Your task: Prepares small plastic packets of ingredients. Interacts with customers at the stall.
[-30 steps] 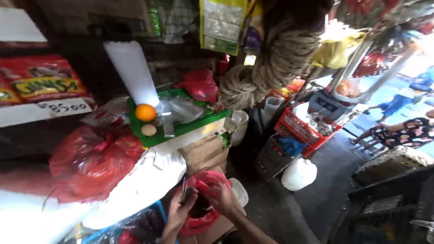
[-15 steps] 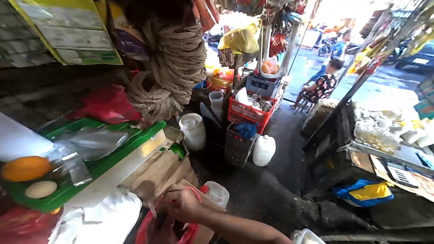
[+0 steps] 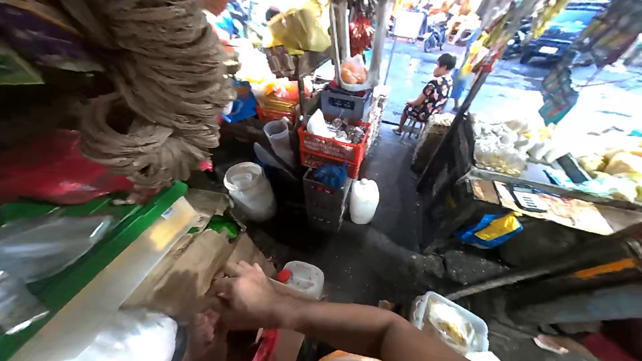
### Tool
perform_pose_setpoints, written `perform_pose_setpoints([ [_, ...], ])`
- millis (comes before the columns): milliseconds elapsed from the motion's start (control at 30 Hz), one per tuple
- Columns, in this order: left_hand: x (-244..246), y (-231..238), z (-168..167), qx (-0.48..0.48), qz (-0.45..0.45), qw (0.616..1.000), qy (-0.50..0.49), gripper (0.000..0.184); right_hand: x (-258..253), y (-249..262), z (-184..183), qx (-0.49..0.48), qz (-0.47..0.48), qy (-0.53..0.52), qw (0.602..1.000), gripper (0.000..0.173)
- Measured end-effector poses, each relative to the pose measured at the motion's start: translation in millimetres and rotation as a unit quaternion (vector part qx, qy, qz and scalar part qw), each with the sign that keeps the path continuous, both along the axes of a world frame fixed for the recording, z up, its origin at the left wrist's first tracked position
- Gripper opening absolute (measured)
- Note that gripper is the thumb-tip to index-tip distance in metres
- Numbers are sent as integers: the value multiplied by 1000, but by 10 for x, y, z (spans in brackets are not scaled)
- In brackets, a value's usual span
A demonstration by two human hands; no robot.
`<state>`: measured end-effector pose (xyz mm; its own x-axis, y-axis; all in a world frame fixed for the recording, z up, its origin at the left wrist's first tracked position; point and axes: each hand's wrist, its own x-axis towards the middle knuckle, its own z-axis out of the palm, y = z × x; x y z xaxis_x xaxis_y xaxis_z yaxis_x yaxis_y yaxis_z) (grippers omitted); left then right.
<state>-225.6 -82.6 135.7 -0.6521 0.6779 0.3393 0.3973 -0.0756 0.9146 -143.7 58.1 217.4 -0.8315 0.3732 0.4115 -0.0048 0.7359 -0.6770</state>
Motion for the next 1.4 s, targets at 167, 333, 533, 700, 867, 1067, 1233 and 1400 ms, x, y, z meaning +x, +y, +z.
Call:
perform_pose_setpoints([
  [167,33,138,41,-15,-10,998,58,69,1,2,163,22,-53,8,998,19],
  [333,-63,200,-198,2,-21,999,44,34,-16,48,351,36,-82,22,996,18],
  [533,68,378,-249,6,-26,997,-67,17,-5,232,378,15,-99,-2,995,19],
  [700,380,505,165,39,-93,977,-186,36,-100,441,384,-47,-84,-11,995,18],
  [867,238,409,62,78,-126,969,-200,35,8,511,236,-204,45,58,976,30],
  [1067,106,106,147,47,-184,949,-252,34,91,303,-352,-319,205,-15,925,24],
  [1233,123,113,152,82,-190,926,-315,36,-24,212,-401,-507,127,-5,853,19],
  [1400,97,49,204,83,-138,932,-325,37,-123,176,-347,-536,118,25,836,22],
])
